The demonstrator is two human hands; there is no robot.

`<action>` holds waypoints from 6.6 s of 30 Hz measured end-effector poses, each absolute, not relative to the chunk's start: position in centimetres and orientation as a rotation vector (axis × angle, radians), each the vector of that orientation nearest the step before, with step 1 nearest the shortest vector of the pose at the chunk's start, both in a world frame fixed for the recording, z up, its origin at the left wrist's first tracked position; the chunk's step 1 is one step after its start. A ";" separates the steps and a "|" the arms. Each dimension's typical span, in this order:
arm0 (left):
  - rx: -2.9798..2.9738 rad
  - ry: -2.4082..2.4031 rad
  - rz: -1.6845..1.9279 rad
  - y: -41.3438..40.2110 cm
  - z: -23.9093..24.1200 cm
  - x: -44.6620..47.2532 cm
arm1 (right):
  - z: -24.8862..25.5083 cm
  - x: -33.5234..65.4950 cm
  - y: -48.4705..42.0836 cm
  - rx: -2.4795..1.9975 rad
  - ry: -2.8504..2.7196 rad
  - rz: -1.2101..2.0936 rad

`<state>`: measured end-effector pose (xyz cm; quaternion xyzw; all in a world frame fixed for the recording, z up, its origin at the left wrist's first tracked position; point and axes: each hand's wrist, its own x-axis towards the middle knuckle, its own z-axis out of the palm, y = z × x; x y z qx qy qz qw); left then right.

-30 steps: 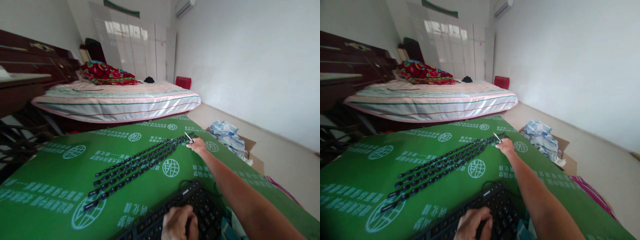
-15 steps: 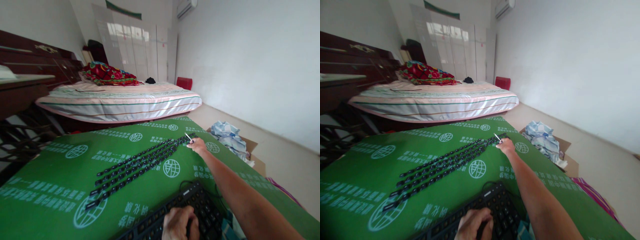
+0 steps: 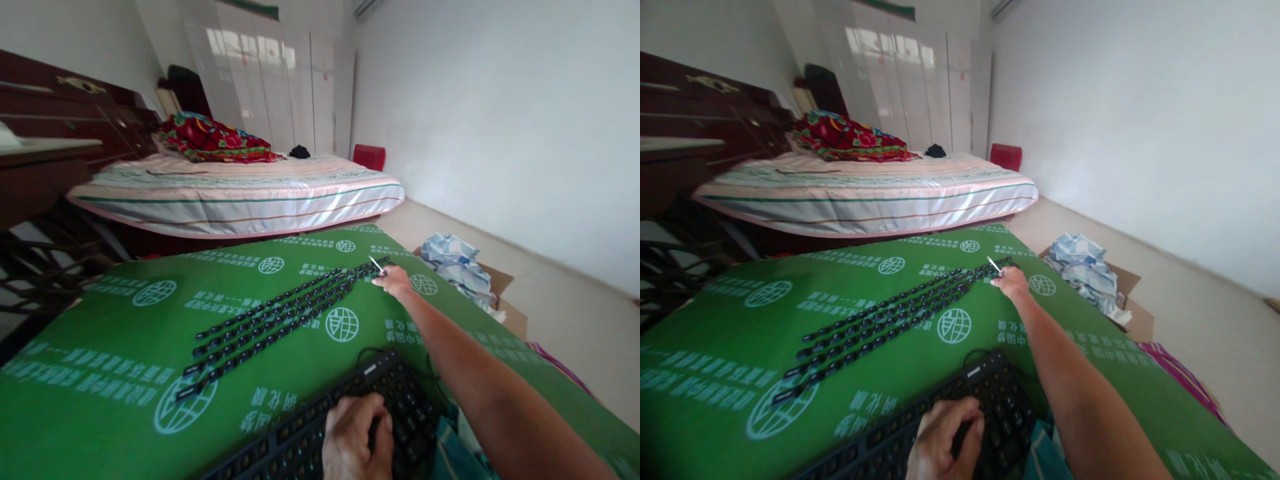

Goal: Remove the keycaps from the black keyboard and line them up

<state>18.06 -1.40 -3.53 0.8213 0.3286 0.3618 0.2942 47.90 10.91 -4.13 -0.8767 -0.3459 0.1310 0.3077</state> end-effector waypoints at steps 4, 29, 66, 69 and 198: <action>2.060 0.932 0.883 -1.6 -2.5 18.1 | -4.0 47.9 9.8 -2.295 -0.893 0.315; 2.244 0.860 0.971 -1.8 -2.5 18.8 | 3.6 35.4 -9.1 -1.773 -1.257 0.853; 2.372 0.857 0.768 -2.3 -1.6 19.0 | -0.5 33.1 -7.2 -1.881 -1.152 0.573; 2.403 0.864 0.672 -2.4 -1.0 18.9 | -1.5 32.4 -7.3 -1.922 -1.118 0.356; 1.956 0.839 0.976 -1.4 -3.1 20.8 | -4.0 31.9 -9.1 -1.759 -1.703 -0.543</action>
